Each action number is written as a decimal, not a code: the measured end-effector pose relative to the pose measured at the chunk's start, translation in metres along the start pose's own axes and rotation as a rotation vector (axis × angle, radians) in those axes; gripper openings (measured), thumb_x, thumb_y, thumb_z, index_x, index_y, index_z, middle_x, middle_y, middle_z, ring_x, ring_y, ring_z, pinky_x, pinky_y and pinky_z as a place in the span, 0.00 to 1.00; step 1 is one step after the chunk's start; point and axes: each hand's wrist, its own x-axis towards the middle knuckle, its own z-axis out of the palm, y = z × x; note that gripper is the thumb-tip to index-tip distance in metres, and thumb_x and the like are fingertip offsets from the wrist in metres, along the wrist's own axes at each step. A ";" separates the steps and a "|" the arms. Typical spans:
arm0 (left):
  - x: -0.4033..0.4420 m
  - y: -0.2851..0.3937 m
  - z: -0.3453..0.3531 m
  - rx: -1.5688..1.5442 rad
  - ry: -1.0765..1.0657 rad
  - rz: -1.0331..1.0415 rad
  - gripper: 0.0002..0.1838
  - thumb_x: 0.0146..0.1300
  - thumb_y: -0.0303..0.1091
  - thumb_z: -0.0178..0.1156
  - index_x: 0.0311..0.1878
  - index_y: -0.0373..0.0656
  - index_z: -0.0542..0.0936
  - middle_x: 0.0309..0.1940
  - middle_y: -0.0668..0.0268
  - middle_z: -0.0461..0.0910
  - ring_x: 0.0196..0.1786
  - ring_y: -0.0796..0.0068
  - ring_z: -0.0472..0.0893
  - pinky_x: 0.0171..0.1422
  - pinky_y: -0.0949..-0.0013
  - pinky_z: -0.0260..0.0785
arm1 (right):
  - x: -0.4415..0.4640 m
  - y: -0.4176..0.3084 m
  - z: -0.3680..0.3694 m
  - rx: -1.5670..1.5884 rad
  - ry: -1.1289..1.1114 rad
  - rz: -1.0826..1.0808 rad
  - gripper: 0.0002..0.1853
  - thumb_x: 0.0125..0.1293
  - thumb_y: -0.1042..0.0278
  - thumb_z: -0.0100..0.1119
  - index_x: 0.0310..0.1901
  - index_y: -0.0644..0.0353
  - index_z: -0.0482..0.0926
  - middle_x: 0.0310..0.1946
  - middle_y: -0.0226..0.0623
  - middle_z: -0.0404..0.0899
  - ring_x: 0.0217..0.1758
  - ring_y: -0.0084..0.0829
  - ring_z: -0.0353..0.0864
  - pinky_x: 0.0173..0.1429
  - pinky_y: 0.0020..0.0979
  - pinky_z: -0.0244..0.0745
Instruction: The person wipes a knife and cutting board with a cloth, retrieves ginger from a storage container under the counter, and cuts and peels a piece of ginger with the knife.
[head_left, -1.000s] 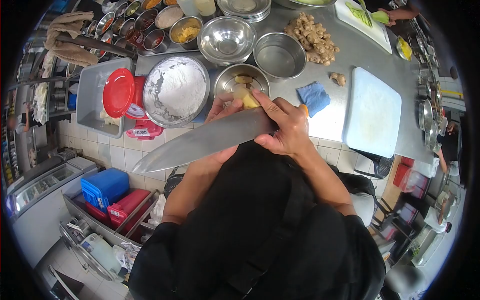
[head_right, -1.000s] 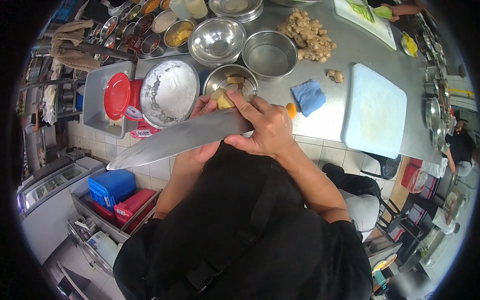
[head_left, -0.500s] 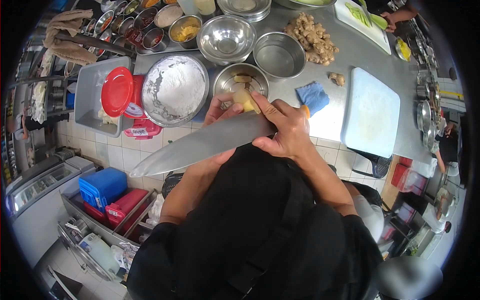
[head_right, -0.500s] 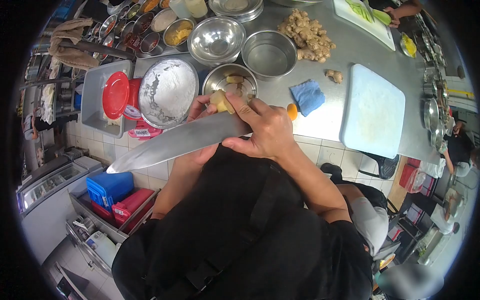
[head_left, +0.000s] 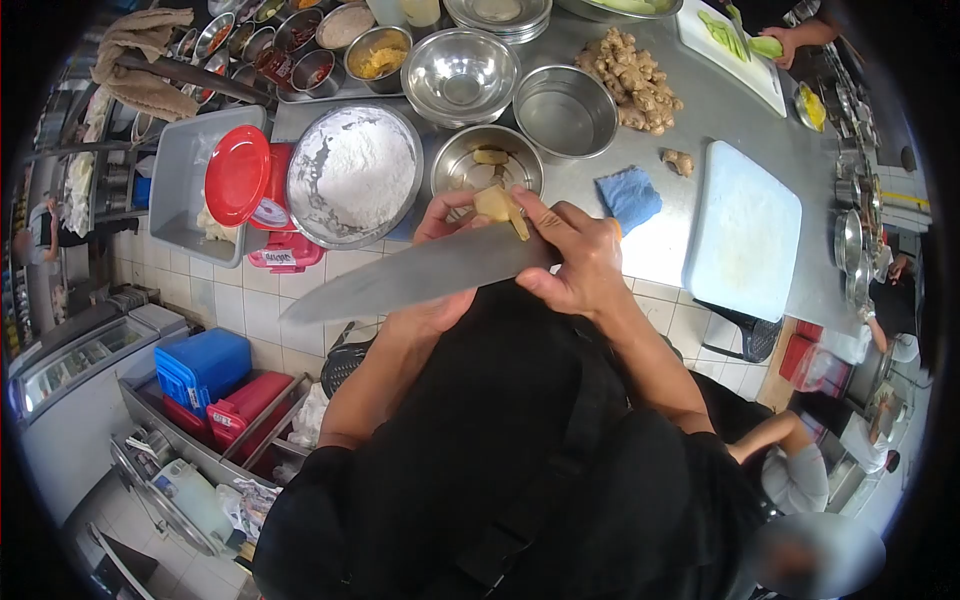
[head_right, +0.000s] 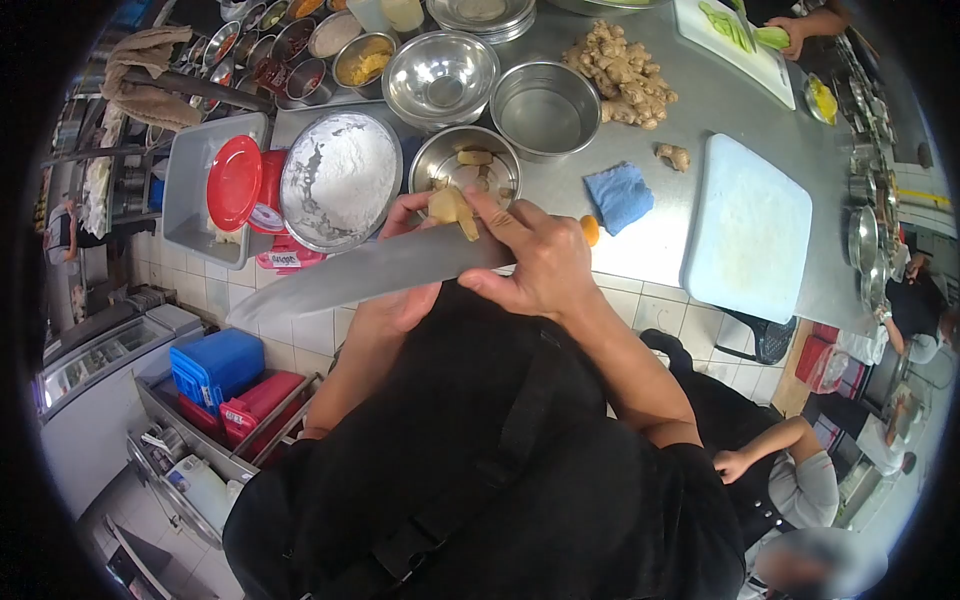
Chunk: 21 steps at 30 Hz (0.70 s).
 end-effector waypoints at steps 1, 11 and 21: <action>0.000 0.001 0.001 -0.018 -0.010 0.015 0.21 0.72 0.32 0.62 0.64 0.44 0.68 0.57 0.58 0.79 0.58 0.67 0.82 0.61 0.61 0.76 | 0.001 0.000 0.002 0.006 0.020 -0.005 0.44 0.60 0.27 0.62 0.69 0.53 0.77 0.25 0.40 0.77 0.22 0.43 0.78 0.28 0.41 0.74; -0.002 0.007 -0.006 0.024 -0.119 0.059 0.26 0.73 0.39 0.62 0.66 0.38 0.67 0.60 0.56 0.77 0.57 0.64 0.82 0.54 0.56 0.81 | -0.009 0.018 0.010 0.028 -0.002 0.119 0.43 0.62 0.27 0.60 0.69 0.53 0.77 0.25 0.42 0.78 0.23 0.45 0.80 0.30 0.43 0.74; -0.007 0.004 -0.007 -0.013 -0.094 0.057 0.24 0.71 0.27 0.63 0.68 0.42 0.69 0.59 0.62 0.78 0.62 0.70 0.78 0.63 0.63 0.73 | 0.006 -0.007 0.011 0.036 0.005 0.053 0.43 0.61 0.28 0.62 0.67 0.56 0.79 0.27 0.44 0.79 0.24 0.46 0.81 0.30 0.43 0.76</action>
